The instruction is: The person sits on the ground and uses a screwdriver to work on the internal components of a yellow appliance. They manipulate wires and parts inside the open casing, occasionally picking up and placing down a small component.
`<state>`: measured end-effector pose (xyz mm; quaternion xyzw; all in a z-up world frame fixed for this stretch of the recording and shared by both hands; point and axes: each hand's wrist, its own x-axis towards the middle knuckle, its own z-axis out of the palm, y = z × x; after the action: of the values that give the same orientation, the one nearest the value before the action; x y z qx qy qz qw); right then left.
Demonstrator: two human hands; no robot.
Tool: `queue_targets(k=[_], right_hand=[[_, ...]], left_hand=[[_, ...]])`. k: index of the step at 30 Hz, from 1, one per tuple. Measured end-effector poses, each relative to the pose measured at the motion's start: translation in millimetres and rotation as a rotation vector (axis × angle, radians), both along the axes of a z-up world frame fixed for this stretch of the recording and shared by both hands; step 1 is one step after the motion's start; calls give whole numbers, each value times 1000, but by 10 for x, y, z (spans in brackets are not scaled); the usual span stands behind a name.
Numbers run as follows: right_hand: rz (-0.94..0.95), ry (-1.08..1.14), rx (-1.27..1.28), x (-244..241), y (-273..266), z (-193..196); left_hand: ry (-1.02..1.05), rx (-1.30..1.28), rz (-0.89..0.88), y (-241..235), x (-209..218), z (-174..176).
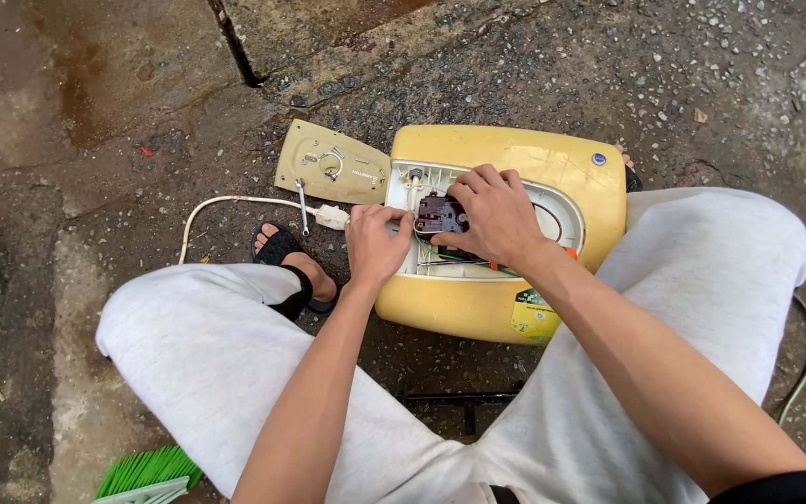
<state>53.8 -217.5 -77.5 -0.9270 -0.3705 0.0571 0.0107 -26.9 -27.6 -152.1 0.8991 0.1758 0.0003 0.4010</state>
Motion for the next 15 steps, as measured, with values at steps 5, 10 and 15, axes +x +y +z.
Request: queue_targets(k=[5,10,15], right_hand=[[2,-85,219,-42,-31,-189],[-7,-93,290,-82,-20,-214],[-5,-1,211,14,-36,-123]], left_hand=[[-42,-8,-3,-3,-12,15],[-28,-5,-7,-11,-21,26],[-20,3,4,-3,0,19]])
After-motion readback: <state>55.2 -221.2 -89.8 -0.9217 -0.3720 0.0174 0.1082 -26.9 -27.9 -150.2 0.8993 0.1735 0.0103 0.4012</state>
